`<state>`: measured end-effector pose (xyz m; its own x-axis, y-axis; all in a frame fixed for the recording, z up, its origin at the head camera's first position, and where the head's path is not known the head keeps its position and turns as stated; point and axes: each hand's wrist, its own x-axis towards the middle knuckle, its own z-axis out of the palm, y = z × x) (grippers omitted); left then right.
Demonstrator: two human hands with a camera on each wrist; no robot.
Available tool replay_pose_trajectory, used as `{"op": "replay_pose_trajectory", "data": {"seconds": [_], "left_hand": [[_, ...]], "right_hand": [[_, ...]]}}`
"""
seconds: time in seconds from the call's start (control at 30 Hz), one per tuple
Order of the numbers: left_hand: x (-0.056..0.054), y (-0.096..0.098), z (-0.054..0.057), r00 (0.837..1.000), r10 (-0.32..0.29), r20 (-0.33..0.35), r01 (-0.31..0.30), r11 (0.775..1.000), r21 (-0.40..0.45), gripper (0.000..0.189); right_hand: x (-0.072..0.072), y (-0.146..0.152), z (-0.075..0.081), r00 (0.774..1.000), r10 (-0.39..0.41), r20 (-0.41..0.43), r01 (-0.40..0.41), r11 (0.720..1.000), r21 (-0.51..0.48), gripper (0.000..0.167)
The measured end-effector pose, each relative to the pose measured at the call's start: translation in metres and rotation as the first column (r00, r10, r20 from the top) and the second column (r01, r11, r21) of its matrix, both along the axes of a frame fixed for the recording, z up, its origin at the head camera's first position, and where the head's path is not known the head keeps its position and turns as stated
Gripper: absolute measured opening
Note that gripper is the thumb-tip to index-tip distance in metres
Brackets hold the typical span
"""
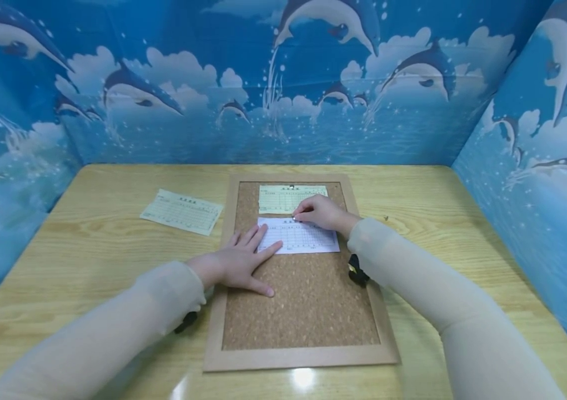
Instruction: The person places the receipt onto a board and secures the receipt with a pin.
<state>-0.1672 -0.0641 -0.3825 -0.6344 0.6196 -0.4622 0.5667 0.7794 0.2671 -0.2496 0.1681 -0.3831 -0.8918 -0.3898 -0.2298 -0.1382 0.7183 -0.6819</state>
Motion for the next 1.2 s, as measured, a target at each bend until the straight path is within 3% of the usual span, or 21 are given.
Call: {"op": "replay_pose_trajectory", "data": {"seconds": [0.27, 1.2], "left_hand": [[-0.0002, -0.0003, 0.0007, 1.000, 0.014, 0.016, -0.014, 1.000, -0.008, 0.102], [-0.0009, -0.0014, -0.0020, 1.000, -0.011, -0.004, 0.011, 1.000, 0.008, 0.103]], "right_hand": [[-0.0017, 0.0018, 0.0016, 0.995, -0.016, 0.097, 0.018, 1.000, -0.026, 0.020], [-0.0017, 0.0010, -0.0046, 0.994, -0.068, 0.082, 0.074, 0.995, -0.071, 0.016]]}}
